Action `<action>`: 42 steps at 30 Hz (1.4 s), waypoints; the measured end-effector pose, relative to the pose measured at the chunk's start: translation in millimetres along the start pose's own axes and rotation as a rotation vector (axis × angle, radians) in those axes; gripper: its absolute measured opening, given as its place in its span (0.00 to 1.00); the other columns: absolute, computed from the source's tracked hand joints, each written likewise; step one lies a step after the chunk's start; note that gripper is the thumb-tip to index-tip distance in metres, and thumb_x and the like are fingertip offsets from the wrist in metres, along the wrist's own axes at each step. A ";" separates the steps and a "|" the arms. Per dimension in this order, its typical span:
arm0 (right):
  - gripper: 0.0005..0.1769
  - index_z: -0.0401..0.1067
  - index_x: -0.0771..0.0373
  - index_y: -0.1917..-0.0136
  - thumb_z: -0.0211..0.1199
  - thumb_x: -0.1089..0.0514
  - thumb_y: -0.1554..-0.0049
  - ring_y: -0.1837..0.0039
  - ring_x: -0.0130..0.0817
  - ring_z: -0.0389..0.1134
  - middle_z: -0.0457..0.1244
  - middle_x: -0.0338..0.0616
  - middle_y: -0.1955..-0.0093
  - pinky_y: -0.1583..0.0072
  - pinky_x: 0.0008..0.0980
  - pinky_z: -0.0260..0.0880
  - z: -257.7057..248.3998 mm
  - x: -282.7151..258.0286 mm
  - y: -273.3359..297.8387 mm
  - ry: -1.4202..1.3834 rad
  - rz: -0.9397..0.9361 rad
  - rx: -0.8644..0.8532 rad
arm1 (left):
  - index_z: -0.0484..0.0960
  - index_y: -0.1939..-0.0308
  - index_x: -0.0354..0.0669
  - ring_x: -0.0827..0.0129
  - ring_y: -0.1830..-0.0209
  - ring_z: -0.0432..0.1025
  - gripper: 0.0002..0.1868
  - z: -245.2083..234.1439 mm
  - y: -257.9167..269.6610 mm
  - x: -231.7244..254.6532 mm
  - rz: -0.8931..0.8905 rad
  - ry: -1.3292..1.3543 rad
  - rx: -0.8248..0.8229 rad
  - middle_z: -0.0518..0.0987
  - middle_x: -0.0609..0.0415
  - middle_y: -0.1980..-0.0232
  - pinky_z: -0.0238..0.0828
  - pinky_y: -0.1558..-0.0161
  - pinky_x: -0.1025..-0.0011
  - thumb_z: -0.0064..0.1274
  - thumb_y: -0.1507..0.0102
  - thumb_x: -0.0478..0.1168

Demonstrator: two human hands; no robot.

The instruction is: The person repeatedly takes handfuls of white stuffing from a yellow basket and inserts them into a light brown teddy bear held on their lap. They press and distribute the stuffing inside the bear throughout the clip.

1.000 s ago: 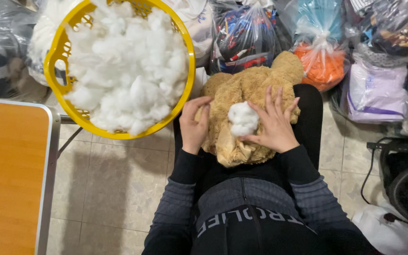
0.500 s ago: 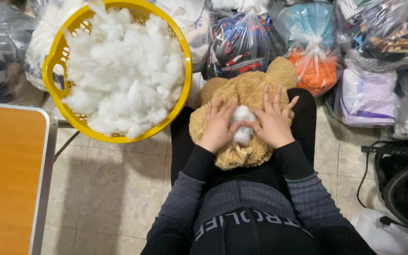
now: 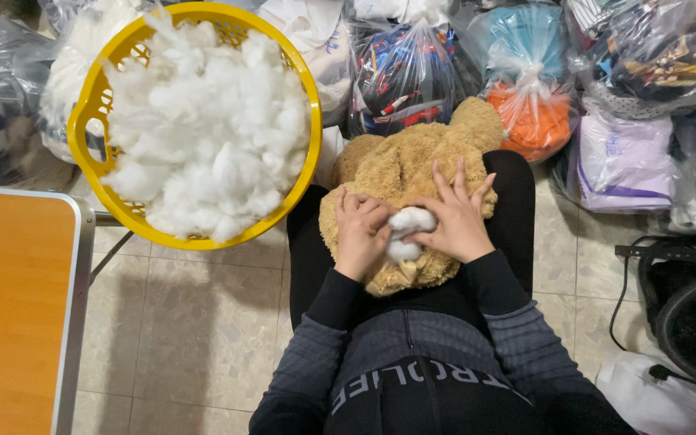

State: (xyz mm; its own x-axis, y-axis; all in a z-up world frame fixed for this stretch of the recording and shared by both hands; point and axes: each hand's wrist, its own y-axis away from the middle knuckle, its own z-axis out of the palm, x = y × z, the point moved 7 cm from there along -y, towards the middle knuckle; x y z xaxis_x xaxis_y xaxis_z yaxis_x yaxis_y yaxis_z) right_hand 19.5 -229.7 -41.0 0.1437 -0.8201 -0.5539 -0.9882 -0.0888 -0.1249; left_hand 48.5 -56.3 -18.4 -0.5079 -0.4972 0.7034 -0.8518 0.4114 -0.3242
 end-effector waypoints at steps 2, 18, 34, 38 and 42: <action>0.21 0.82 0.45 0.54 0.76 0.41 0.61 0.15 0.58 0.20 0.42 0.50 0.14 0.31 0.80 0.03 6.8 0.3 0.3 0.054 0.058 -0.023 | 0.86 0.63 0.50 0.63 0.45 0.69 0.08 -3.6 -0.4 3.3 0.004 0.009 0.025 0.81 0.63 0.60 0.36 0.22 0.41 0.61 0.46 0.33; 0.18 0.82 0.52 0.57 0.74 0.60 0.64 0.13 0.56 0.22 0.43 0.44 0.13 0.29 0.81 0.07 19.1 5.4 -0.6 0.149 0.096 -0.082 | 0.84 0.64 0.45 0.63 0.46 0.71 0.06 -22.4 8.8 -2.6 -0.077 0.151 0.247 0.80 0.59 0.60 0.43 0.20 0.49 0.56 0.43 0.30; 0.15 0.83 0.49 0.56 0.76 0.55 0.59 0.13 0.54 0.18 0.43 0.45 0.13 0.28 0.77 0.05 25.8 12.2 1.1 0.220 0.127 -0.182 | 0.82 0.59 0.39 0.66 0.51 0.73 0.03 -61.6 5.0 -8.9 -0.133 0.335 0.427 0.79 0.55 0.56 0.60 0.28 0.59 0.61 0.36 0.32; 0.23 0.80 0.48 0.48 0.74 0.52 0.59 0.13 0.54 0.18 0.44 0.47 0.14 0.29 0.77 0.03 17.6 8.2 2.3 0.089 0.111 -0.161 | 0.79 0.54 0.37 0.75 0.54 0.69 0.07 -76.3 -1.1 -21.6 -0.215 0.550 0.429 0.77 0.59 0.55 0.67 0.46 0.75 0.60 0.34 0.32; 0.29 0.77 0.47 0.40 0.70 0.50 0.56 0.14 0.56 0.22 0.47 0.48 0.17 0.30 0.78 0.03 7.7 2.3 -0.1 -0.076 0.089 -0.111 | 0.78 0.50 0.35 0.80 0.55 0.70 0.07 -89.3 -2.2 -33.0 -0.234 0.717 0.473 0.78 0.63 0.55 0.68 0.51 0.81 0.56 0.30 0.34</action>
State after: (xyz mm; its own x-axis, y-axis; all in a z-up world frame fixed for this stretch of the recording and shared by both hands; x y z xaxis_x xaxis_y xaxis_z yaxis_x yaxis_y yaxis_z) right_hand 20.3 -227.2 -48.6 0.0550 -0.7826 -0.6200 -0.9964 -0.0834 0.0168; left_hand 78.5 27.5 15.5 -0.2467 0.1337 0.9598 -0.9681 -0.0783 -0.2379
